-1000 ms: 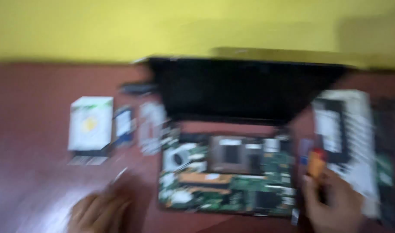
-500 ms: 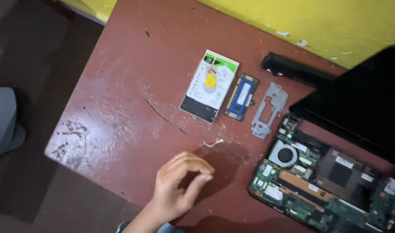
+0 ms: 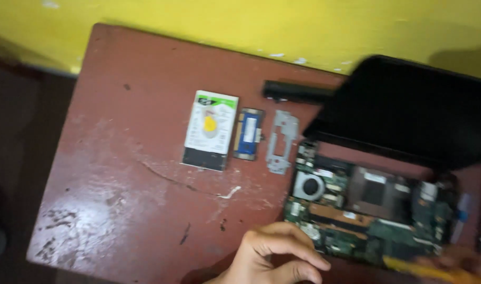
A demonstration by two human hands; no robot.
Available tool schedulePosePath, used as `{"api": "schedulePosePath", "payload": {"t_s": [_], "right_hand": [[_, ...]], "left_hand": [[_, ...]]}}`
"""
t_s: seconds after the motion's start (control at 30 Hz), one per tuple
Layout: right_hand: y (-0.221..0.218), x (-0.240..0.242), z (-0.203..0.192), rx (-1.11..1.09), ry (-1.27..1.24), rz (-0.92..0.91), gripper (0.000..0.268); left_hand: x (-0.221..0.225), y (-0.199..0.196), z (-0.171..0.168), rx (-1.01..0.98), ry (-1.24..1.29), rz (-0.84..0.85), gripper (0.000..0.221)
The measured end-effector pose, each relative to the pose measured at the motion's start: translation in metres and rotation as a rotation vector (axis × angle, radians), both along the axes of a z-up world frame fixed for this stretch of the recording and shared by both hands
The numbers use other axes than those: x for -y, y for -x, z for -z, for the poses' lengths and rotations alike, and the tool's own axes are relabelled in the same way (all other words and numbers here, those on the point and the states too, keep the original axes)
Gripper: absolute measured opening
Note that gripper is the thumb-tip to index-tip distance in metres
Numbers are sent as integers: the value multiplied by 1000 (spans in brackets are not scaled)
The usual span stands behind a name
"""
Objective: Disassembling a laptop by removing screws and disconnecting internal cables.
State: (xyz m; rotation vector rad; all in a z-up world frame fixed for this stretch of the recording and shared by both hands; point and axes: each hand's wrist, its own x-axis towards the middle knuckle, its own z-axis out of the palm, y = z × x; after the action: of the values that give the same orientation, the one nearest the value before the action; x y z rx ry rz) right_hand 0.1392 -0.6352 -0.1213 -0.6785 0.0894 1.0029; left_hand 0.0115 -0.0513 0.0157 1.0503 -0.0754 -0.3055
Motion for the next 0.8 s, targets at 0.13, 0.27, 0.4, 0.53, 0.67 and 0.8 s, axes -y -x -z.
{"api": "schedulePosePath", "payload": {"t_s": [0.13, 0.27, 0.4, 0.53, 0.67, 0.8], "right_hand": [[134, -158, -80, 218, 69, 316, 39], [135, -182, -112, 786, 88, 301, 32], [125, -203, -142, 878, 73, 253, 30], [127, -207, -149, 827, -132, 259, 35], [149, -202, -142, 867, 28, 421, 38], [160, -189, -139, 872, 138, 442, 27]], "left_hand": [[24, -2, -10, 123, -75, -113, 13], [35, -7, -32, 364, -206, -176, 14], [49, -4, -46, 455, -249, -166, 12], [64, -1, -55, 510, -302, -217, 10], [72, 0, -60, 649, -421, -265, 5], [78, 2, -58, 696, -456, -328, 6]]}}
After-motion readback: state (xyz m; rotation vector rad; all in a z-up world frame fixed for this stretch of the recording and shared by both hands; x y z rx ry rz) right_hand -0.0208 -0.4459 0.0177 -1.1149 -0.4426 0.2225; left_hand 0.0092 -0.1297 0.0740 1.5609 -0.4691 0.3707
